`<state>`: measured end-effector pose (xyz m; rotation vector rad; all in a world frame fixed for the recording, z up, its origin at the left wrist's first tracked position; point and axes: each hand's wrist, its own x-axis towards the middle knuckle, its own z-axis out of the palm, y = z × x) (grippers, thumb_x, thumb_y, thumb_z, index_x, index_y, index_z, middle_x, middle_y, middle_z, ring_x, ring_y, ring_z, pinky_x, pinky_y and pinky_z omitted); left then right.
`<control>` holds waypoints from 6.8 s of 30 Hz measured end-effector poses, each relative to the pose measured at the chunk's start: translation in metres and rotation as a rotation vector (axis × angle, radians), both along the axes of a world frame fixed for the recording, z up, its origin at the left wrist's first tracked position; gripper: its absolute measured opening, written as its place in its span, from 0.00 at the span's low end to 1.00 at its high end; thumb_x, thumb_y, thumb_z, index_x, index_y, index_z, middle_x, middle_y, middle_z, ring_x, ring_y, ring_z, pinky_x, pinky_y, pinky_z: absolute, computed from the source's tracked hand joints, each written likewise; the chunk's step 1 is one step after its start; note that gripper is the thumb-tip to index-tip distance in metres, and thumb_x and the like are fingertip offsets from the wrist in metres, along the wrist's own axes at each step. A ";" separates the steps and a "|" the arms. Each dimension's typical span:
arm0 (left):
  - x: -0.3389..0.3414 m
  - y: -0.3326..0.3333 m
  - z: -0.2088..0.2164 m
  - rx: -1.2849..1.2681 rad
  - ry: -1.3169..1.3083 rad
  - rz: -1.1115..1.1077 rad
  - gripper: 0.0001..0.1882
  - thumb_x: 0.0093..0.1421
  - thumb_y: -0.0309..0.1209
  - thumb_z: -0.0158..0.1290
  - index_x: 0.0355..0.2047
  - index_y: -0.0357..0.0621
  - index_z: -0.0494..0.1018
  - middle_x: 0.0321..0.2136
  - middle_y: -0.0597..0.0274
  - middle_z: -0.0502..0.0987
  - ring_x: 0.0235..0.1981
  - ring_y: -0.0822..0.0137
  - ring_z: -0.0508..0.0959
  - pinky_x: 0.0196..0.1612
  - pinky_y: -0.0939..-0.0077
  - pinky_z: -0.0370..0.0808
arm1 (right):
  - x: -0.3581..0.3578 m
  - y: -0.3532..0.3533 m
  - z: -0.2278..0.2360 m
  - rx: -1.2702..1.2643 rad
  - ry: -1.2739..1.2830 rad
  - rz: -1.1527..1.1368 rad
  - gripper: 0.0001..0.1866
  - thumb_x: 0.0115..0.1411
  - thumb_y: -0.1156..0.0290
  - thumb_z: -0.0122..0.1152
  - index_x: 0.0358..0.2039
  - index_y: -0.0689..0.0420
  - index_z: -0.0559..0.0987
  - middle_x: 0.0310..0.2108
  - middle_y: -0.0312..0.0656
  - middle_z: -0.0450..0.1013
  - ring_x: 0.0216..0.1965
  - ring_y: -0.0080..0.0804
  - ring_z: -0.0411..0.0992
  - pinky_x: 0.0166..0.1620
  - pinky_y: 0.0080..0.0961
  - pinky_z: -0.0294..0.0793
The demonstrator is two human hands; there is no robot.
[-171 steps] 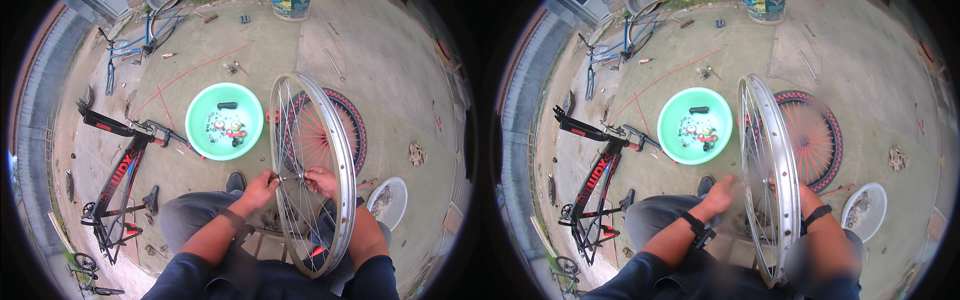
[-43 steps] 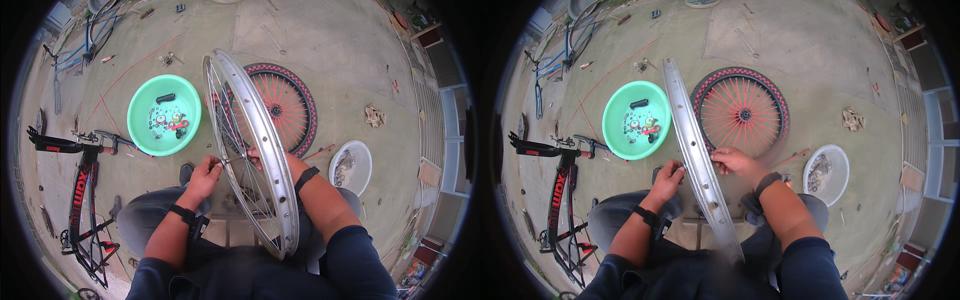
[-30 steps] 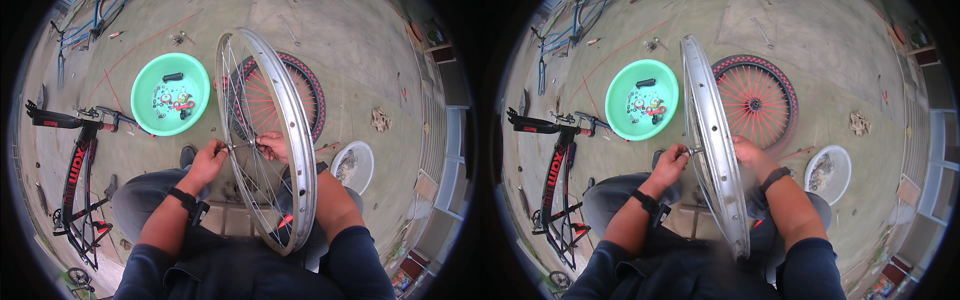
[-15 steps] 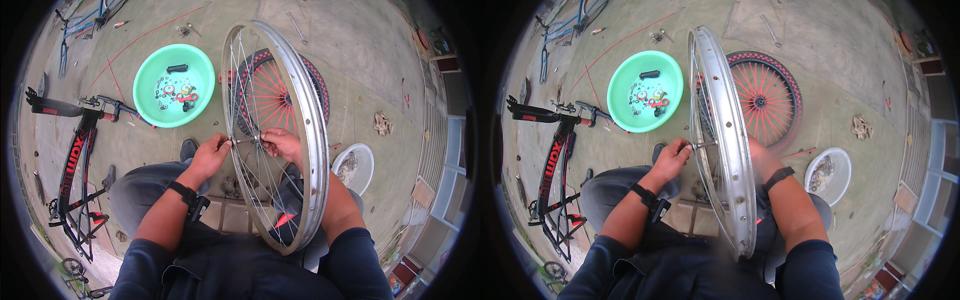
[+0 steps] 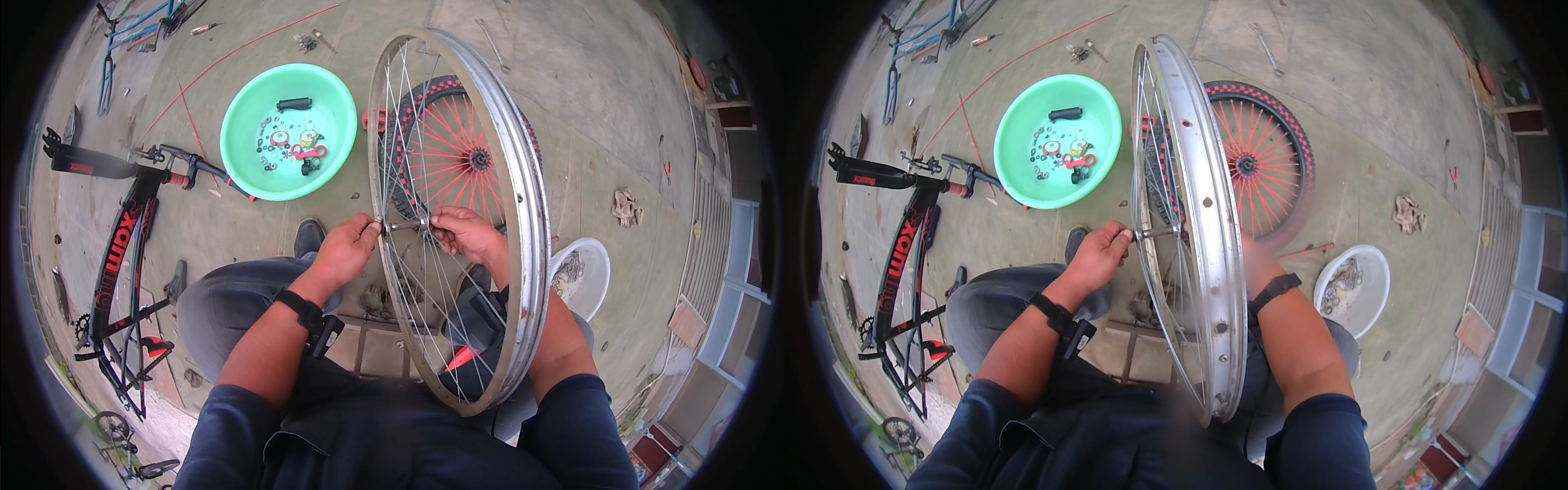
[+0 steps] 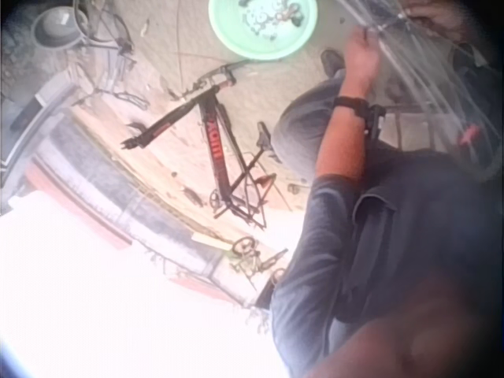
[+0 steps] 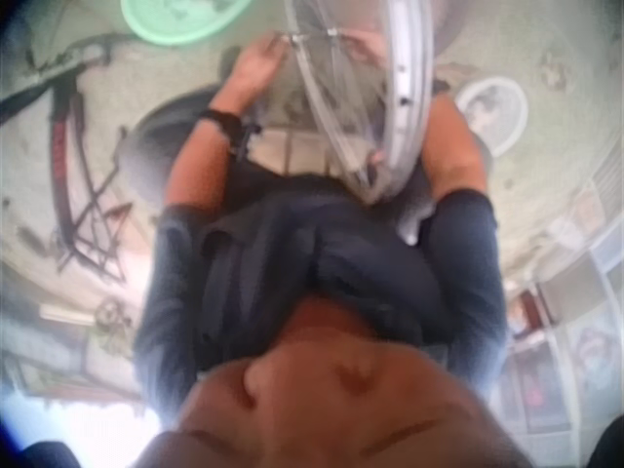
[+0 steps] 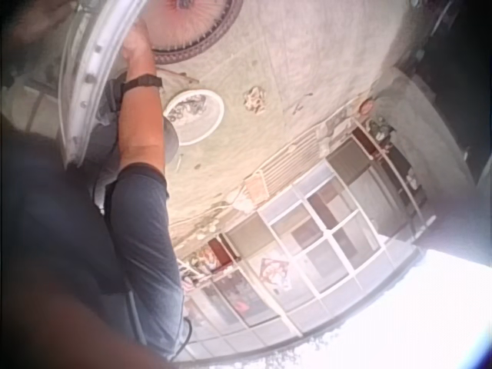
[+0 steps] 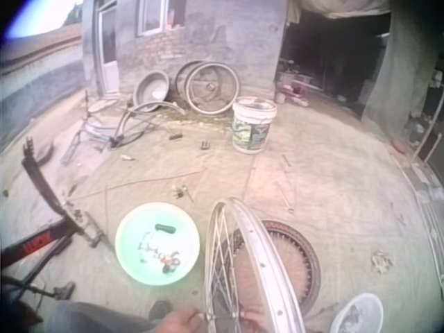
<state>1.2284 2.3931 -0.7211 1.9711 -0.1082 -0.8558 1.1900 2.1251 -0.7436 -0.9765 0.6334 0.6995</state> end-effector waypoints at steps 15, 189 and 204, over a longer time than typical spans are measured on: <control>-0.003 0.001 0.006 -0.041 -0.055 0.027 0.13 0.62 0.35 0.46 0.44 0.42 0.71 0.29 0.46 0.78 0.33 0.48 0.78 0.39 0.60 0.74 | 0.001 -0.002 0.003 -0.057 -0.015 0.073 0.07 0.65 0.64 0.55 0.33 0.53 0.74 0.22 0.30 0.69 0.16 0.19 0.67 0.17 0.15 0.61; 0.002 -0.001 0.013 0.046 -0.188 -0.062 0.14 0.63 0.38 0.51 0.40 0.40 0.69 0.28 0.45 0.78 0.33 0.44 0.78 0.37 0.54 0.72 | 0.008 0.002 0.023 -0.047 -0.007 0.085 0.07 0.65 0.66 0.56 0.35 0.56 0.75 0.22 0.31 0.67 0.19 0.19 0.64 0.21 0.19 0.63; 0.002 -0.002 0.015 0.085 -0.158 -0.053 0.14 0.64 0.40 0.50 0.40 0.40 0.69 0.27 0.45 0.77 0.34 0.45 0.78 0.37 0.55 0.72 | 0.008 0.003 0.023 -0.024 -0.001 0.048 0.07 0.65 0.66 0.56 0.36 0.56 0.74 0.23 0.32 0.67 0.18 0.19 0.65 0.20 0.19 0.65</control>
